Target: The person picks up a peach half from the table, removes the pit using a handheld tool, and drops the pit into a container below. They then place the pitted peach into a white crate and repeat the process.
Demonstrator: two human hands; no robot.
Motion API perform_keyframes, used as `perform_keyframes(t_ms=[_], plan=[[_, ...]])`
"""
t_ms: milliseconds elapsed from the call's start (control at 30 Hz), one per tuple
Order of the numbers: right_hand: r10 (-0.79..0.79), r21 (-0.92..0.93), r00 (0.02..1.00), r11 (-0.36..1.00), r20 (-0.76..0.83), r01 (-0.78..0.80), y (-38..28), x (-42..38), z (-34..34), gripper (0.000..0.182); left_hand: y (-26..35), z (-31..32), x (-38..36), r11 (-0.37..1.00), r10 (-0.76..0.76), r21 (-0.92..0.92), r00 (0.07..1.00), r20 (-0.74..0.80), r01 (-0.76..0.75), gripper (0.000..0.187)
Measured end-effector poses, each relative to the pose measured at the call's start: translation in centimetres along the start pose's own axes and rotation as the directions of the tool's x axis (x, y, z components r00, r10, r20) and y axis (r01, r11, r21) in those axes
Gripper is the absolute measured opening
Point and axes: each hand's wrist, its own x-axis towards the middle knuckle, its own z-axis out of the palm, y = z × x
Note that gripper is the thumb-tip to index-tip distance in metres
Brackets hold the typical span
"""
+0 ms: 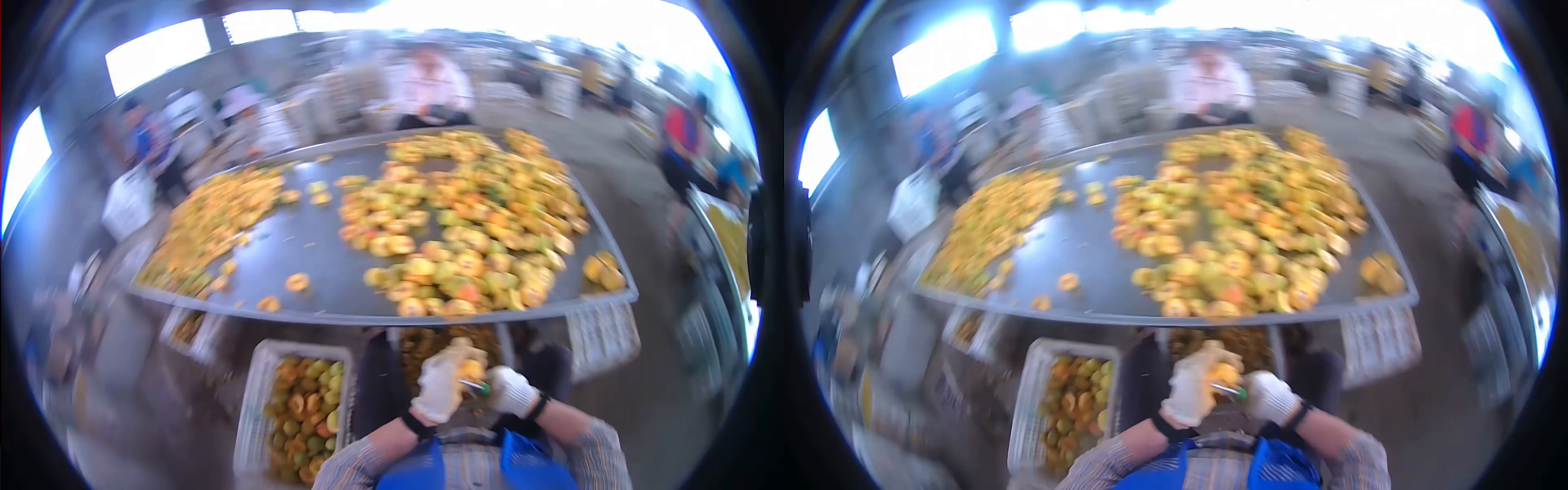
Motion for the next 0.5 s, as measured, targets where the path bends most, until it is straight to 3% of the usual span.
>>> perform_keyframes(t_ms=[33, 67, 100, 133, 167, 200, 233, 300, 333, 367, 400, 433, 467, 500], plan=[[-0.074, 0.124, 0.996, 0.989, -0.046, 0.079, 3.6, 0.1, 3.8, 0.03, 0.6, 0.3, 0.3, 0.97, -0.196, -0.146, 0.98, -0.005, 0.194, 0.047], [-0.05, 0.208, 0.998, 0.977, 0.049, 0.039, 0.6, -0.3, 1.0, 0.028, 0.6, 0.0, 0.8, 0.969, -0.199, -0.144, 0.98, 0.018, 0.2, 0.048], [0.016, 0.137, 0.994, 0.99, 0.107, -0.031, -1.1, -0.5, -0.2, 0.026, 0.4, -0.3, 1.3, 0.967, -0.214, -0.132, 0.975, 0.061, 0.22, 0.048], [0.01, 0.273, 0.994, 0.961, 0.104, -0.038, 0.3, -0.3, 1.3, 0.025, 0.5, -0.5, 1.5, 0.963, -0.221, -0.146, 0.973, 0.064, 0.229, 0.048], [0.001, 0.286, 1.0, 0.958, 0.015, -0.005, -1.7, -0.3, 0.0, 0.024, 0.7, -0.3, 1.6, 0.959, -0.227, -0.156, 0.97, 0.08, 0.238, 0.049], [0.101, 0.153, 0.991, 0.984, -0.089, -0.086, -1.5, 0.1, 0.4, 0.024, 0.8, 0.0, 1.8, 0.957, -0.254, -0.146, 0.967, 0.007, 0.252, 0.05], [0.19, 0.037, 0.958, 0.982, -0.213, -0.187, -1.1, 0.6, 1.0, 0.025, 0.8, -0.1, 1.8, 0.979, -0.204, -0.017, 0.979, -0.028, 0.204, 0.049], [0.158, 0.015, 0.952, 0.987, -0.263, -0.159, -1.3, 1.8, 0.6, 0.025, 0.6, 0.5, 2.1, 0.986, -0.105, -0.136, 0.991, -0.08, 0.093, 0.053], [0.166, 0.005, 0.934, 0.985, -0.315, -0.174, -1.4, 1.8, 0.6, 0.026, 0.3, 0.3, 2.2, 0.993, -0.051, -0.11, 0.993, -0.108, 0.039, 0.058], [0.247, 0.057, 0.927, 0.969, -0.283, -0.241, -2.4, 1.9, 0.7, 0.026, 1.0, 0.0, 2.2, 0.997, -0.002, -0.077, 0.995, -0.104, -0.006, 0.063], [0.291, 0.093, 0.948, 0.956, -0.133, -0.28, -3.1, 1.8, 0.6, 0.027, 1.5, -0.3, 2.3, 0.995, -0.096, -0.026, 0.992, -0.085, 0.094, 0.072], [0.125, 0.071, 0.99, 0.99, -0.06, -0.121, -3.1, 1.7, 1.3, 0.03, 0.0, -1.1, 2.5, 0.999, 0.027, -0.032, 0.999, -0.044, -0.029, 0.076], [-0.033, 0.122, 0.993, 0.991, -0.11, 0.047, -2.3, 1.6, 3.1, 0.031, 0.5, -1.3, 2.3, 0.958, -0.038, -0.282, 0.999, 0.038, 0.047, 0.068], [-0.048, 0.145, 0.998, 0.988, -0.042, 0.053, -1.3, 1.7, 4.1, 0.031, 0.9, -1.8, 2.2, 0.956, -0.092, -0.276, 0.995, 0.041, 0.1, 0.064]])
